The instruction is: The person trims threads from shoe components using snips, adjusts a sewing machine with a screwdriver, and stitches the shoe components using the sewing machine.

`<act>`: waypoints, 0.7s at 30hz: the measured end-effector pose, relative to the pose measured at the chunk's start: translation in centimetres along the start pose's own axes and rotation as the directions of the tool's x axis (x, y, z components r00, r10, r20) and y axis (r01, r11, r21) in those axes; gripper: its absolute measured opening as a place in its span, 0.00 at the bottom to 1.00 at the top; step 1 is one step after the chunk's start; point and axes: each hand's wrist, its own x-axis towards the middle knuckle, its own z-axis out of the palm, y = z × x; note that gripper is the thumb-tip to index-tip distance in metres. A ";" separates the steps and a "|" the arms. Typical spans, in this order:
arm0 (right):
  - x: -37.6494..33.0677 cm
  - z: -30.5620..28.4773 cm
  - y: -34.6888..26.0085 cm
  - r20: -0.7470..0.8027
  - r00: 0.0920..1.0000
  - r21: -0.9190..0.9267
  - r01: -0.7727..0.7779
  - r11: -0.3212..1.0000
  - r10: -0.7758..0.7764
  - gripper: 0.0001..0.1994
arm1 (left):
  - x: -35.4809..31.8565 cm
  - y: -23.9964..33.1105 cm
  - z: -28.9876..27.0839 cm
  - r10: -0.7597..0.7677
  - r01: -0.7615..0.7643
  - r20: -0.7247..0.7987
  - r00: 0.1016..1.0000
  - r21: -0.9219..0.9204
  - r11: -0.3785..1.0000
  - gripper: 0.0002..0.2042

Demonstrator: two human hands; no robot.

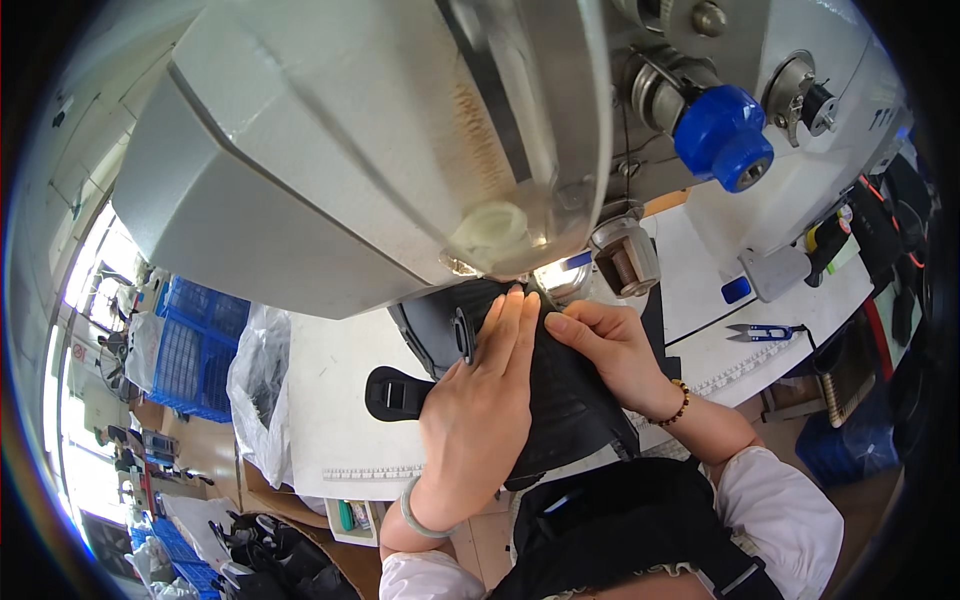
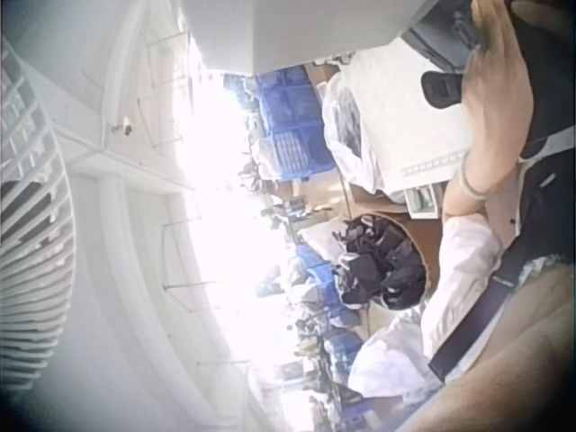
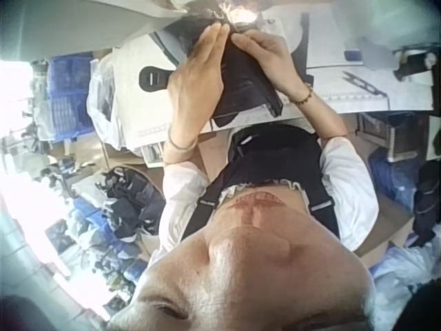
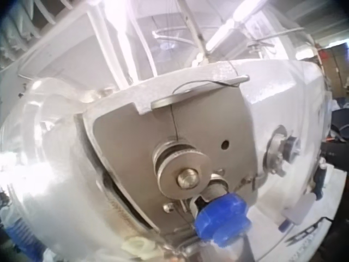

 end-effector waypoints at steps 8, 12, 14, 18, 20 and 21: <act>0.3 0.0 0.2 -0.005 0.999 -0.084 0.043 0.996 -0.044 0.12 | 0.3 -0.3 -0.2 0.025 -0.025 -0.008 1.000 -0.028 0.999 0.24; 0.4 0.2 0.3 -0.028 0.999 -0.033 0.031 0.999 -0.032 0.13 | 0.4 -0.2 -0.4 0.017 -0.017 -0.008 1.000 -0.021 1.000 0.24; 0.5 0.2 0.4 -0.027 0.998 -0.040 0.048 0.998 -0.049 0.13 | 0.5 -0.2 -0.6 -0.014 0.015 0.049 0.999 -0.026 1.000 0.24; 0.6 0.1 0.4 -0.031 0.999 -0.067 0.041 0.997 -0.043 0.13 | 0.7 -0.4 -0.6 0.006 -0.006 0.047 0.999 -0.004 1.000 0.23; 0.6 0.0 0.4 -0.027 0.999 -0.090 0.043 0.995 -0.046 0.13 | 0.8 -0.5 -0.5 0.047 -0.047 -0.005 0.999 -0.062 0.997 0.22; 0.6 -0.1 0.3 -0.012 0.999 -0.121 0.044 0.992 -0.046 0.13 | 0.8 -0.6 -0.4 0.049 -0.049 -0.004 0.999 -0.049 0.998 0.22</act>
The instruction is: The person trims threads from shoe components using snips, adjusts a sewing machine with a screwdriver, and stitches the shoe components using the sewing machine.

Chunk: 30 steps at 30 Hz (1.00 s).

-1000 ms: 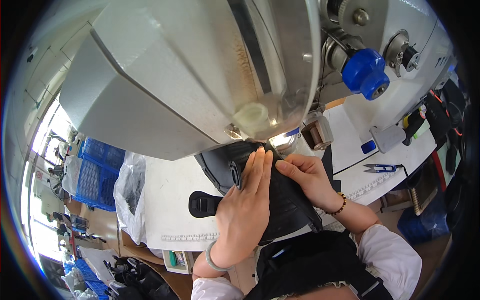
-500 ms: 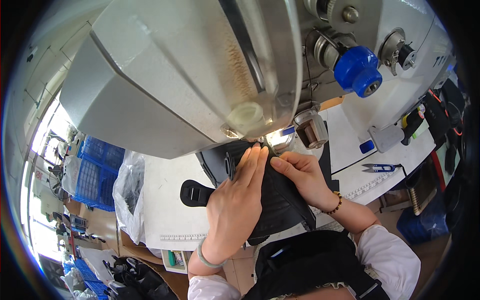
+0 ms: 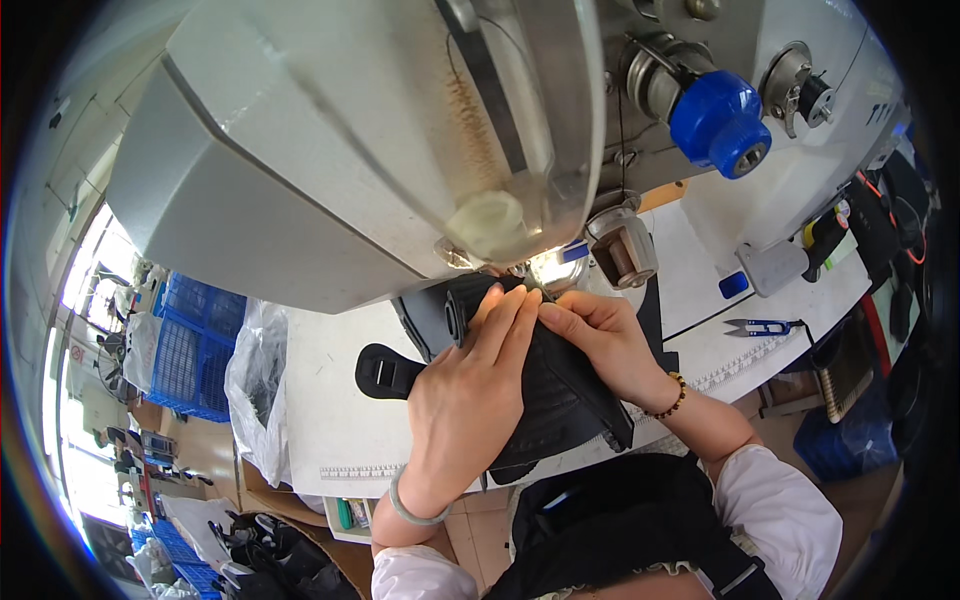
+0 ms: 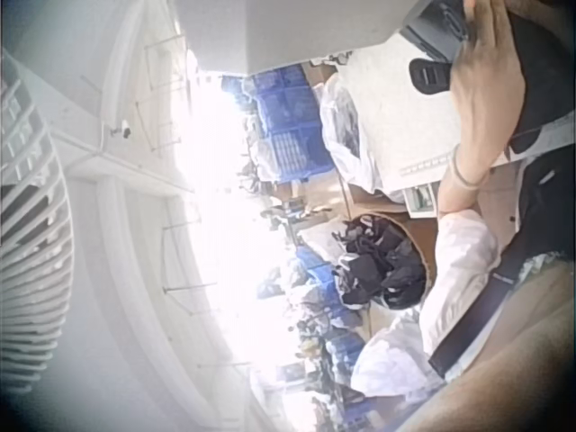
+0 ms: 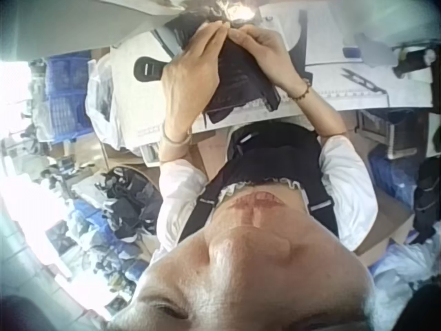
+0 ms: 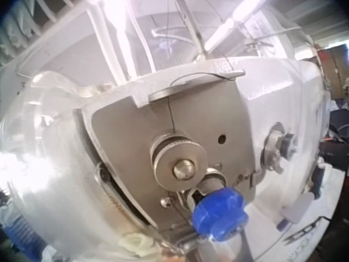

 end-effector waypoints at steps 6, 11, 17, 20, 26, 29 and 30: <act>-0.1 -0.3 0.0 0.041 0.999 -0.006 0.025 1.000 -0.024 0.12 | 0.0 -0.6 0.3 0.041 -0.046 -0.104 0.994 -0.044 0.998 0.20; -0.1 -0.1 0.3 0.050 0.999 0.059 0.014 0.998 -0.017 0.11 | 0.3 -0.8 0.4 0.045 -0.051 -0.109 0.993 -0.048 0.998 0.20; 0.1 0.1 -0.2 0.018 1.000 0.070 0.009 0.997 -0.011 0.11 | 0.4 -1.2 0.4 0.063 -0.067 -0.106 0.992 -0.029 0.997 0.20; 0.0 -0.6 -0.9 0.058 0.998 -0.042 0.003 0.999 0.000 0.11 | 0.3 -1.4 0.6 0.061 -0.062 -0.087 0.994 -0.012 0.998 0.20; -0.4 -0.7 -0.9 0.076 0.997 0.042 -0.030 0.999 0.027 0.12 | 0.4 -2.0 1.1 0.164 -0.180 -0.204 0.965 -0.067 0.981 0.17; -0.2 -0.5 -0.5 0.057 0.998 -0.033 0.022 0.999 -0.020 0.11 | 0.4 -2.2 0.9 0.128 -0.153 -0.202 0.971 -0.113 0.982 0.17; -0.2 -0.4 -0.3 0.041 0.999 0.002 0.014 1.000 -0.014 0.11 | 0.5 -2.2 0.8 0.125 -0.151 -0.205 0.971 -0.114 0.982 0.17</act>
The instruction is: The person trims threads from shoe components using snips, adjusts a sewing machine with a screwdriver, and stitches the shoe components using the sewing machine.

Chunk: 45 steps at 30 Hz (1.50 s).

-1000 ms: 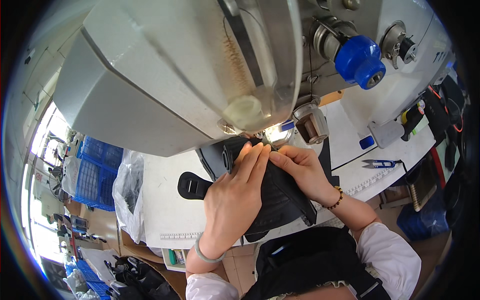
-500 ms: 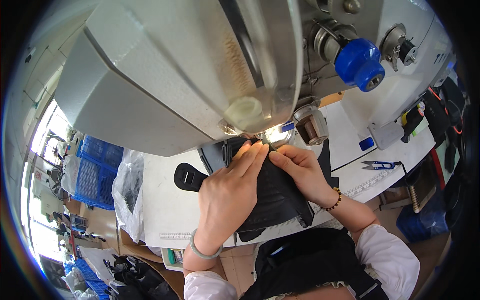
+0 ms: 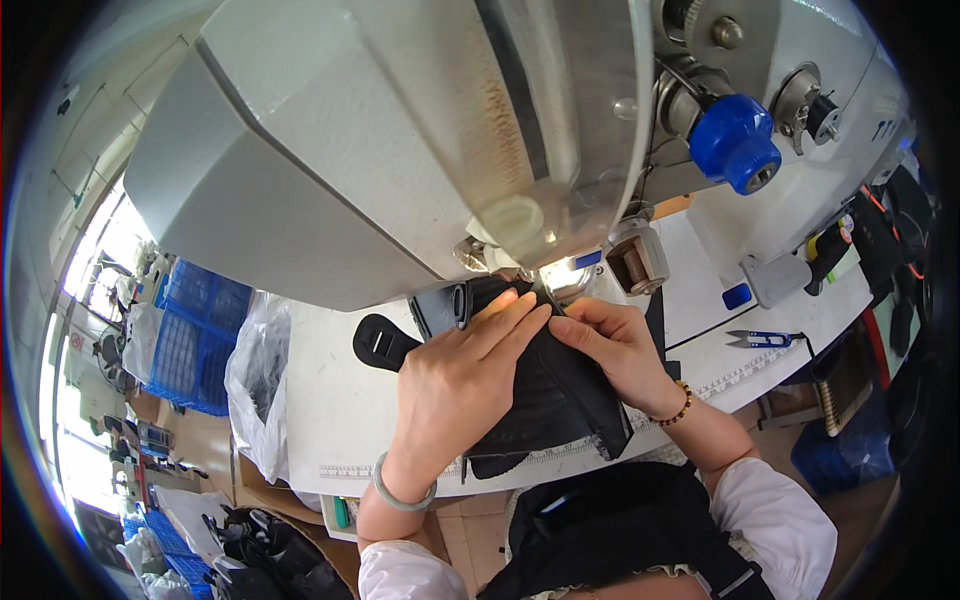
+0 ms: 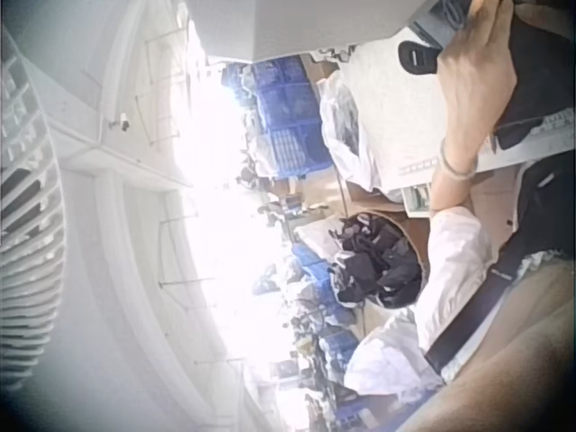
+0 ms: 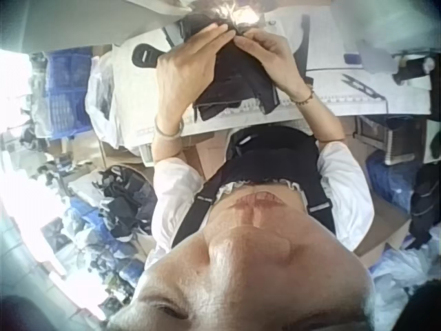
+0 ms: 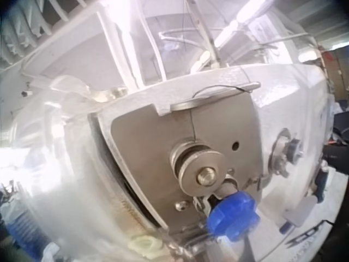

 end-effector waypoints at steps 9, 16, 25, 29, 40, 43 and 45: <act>0.1 0.2 -0.5 -0.033 0.999 -0.030 -0.024 0.999 0.023 0.11 | 0.9 -0.8 -0.4 -0.008 0.010 0.034 0.999 -0.063 0.998 0.17; -0.4 -0.1 -0.4 -0.006 0.997 -0.096 -0.080 0.992 0.080 0.09 | 0.7 -1.6 -0.8 0.115 -0.108 0.055 0.992 -0.117 0.987 0.17; -0.5 0.1 -0.3 -0.036 0.996 -0.100 -0.085 0.991 0.082 0.08 | 1.1 -1.8 -1.3 0.083 -0.063 0.111 0.990 -0.174 0.983 0.19; -0.1 0.4 0.1 -0.039 0.999 0.015 0.004 1.000 -0.003 0.12 | 1.1 -1.9 -1.0 0.064 -0.044 0.094 0.993 -0.202 0.978 0.20; -0.6 0.9 -1.0 0.020 0.972 0.184 -0.234 0.955 0.234 0.10 | 1.8 -3.7 -0.7 0.173 -0.157 0.066 0.983 -0.207 0.966 0.19; -0.8 0.8 -1.0 0.042 0.974 0.280 -0.226 0.933 0.223 0.10 | 1.6 -2.8 -1.4 0.146 -0.122 0.102 0.984 -0.211 0.970 0.20; -0.8 0.6 -0.8 0.053 0.985 0.259 -0.171 0.951 0.163 0.10 | 1.3 -1.8 -2.0 0.137 -0.105 0.137 0.981 -0.219 0.970 0.20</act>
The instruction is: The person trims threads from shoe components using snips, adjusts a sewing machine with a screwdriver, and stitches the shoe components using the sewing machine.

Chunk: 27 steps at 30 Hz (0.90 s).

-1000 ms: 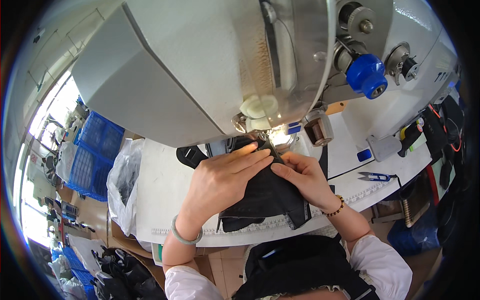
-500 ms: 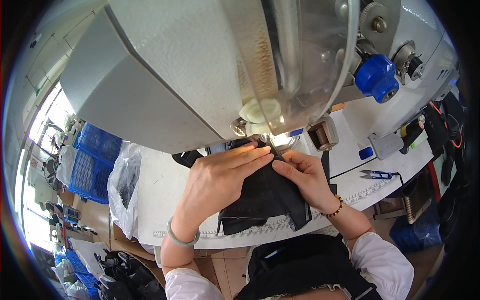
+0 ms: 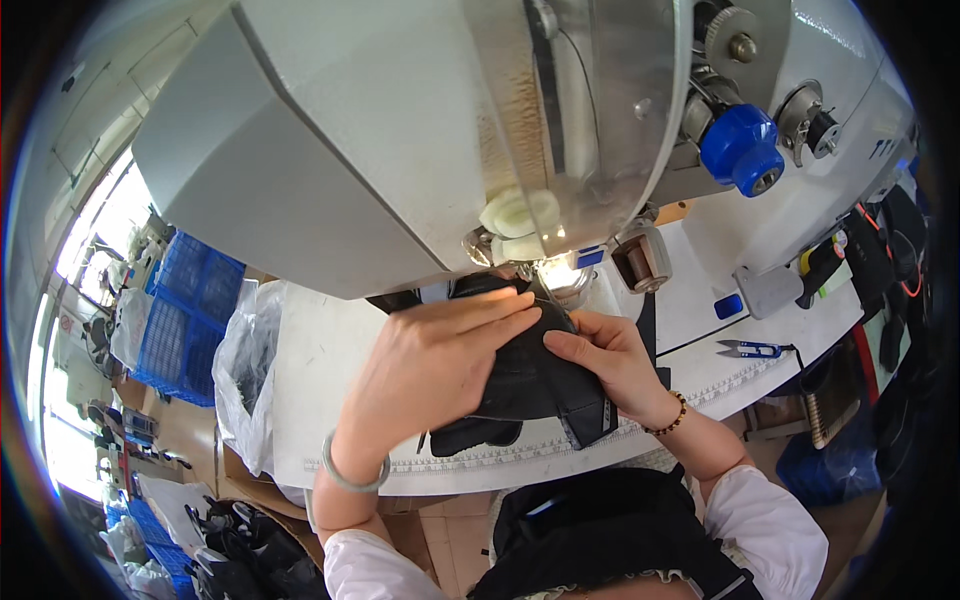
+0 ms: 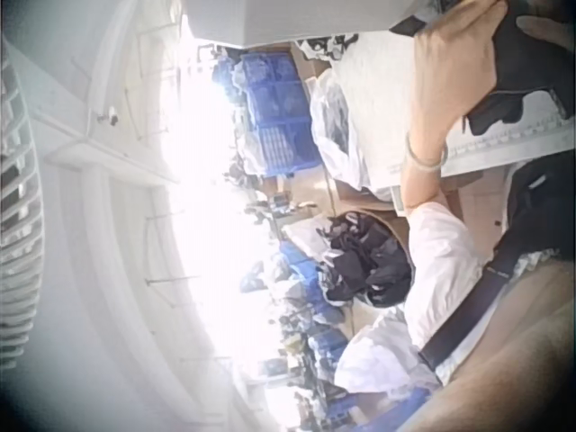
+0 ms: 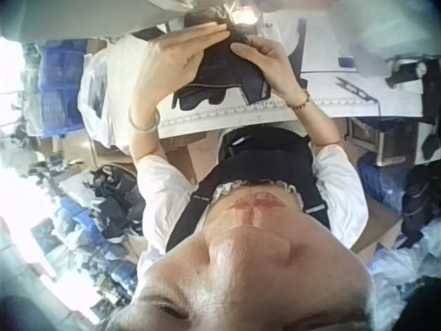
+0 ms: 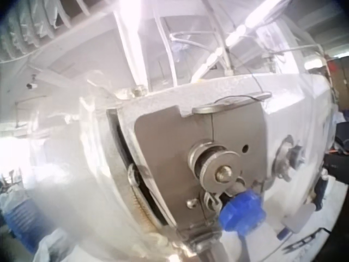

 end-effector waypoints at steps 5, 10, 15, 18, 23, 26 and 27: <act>0.2 -0.3 0.3 0.005 0.997 -0.174 0.072 0.982 -0.072 0.09 | -0.3 1.6 0.1 -0.253 0.259 0.055 0.966 -0.160 0.953 0.21; 0.2 0.0 0.4 -0.047 0.998 -0.073 0.029 0.997 -0.033 0.10 | -0.2 1.2 0.2 -0.194 0.198 0.040 0.980 -0.137 0.971 0.21; 0.7 0.0 0.7 -0.029 0.998 -0.028 0.054 0.998 -0.055 0.10 | 0.0 0.8 -0.1 -0.158 0.161 0.032 0.987 -0.137 0.977 0.21; 1.0 0.1 1.0 -0.018 0.997 -0.030 0.073 0.997 -0.073 0.10 | 0.3 0.4 -0.4 -0.197 0.207 0.083 0.977 -0.145 0.968 0.21; 0.7 0.1 0.6 -0.016 0.999 0.032 0.031 0.999 -0.031 0.09 | 0.2 0.5 -0.2 -0.104 0.107 0.049 0.993 -0.058 0.993 0.22; 0.2 0.1 0.3 -0.023 0.999 0.097 -0.039 0.995 0.041 0.08 | -0.1 1.3 0.2 -0.076 0.074 0.061 0.995 0.039 0.997 0.23; 0.0 0.1 0.3 -0.014 1.000 0.071 -0.008 0.997 0.009 0.08 | -0.2 1.6 0.3 -0.069 0.068 0.047 0.996 0.021 0.997 0.23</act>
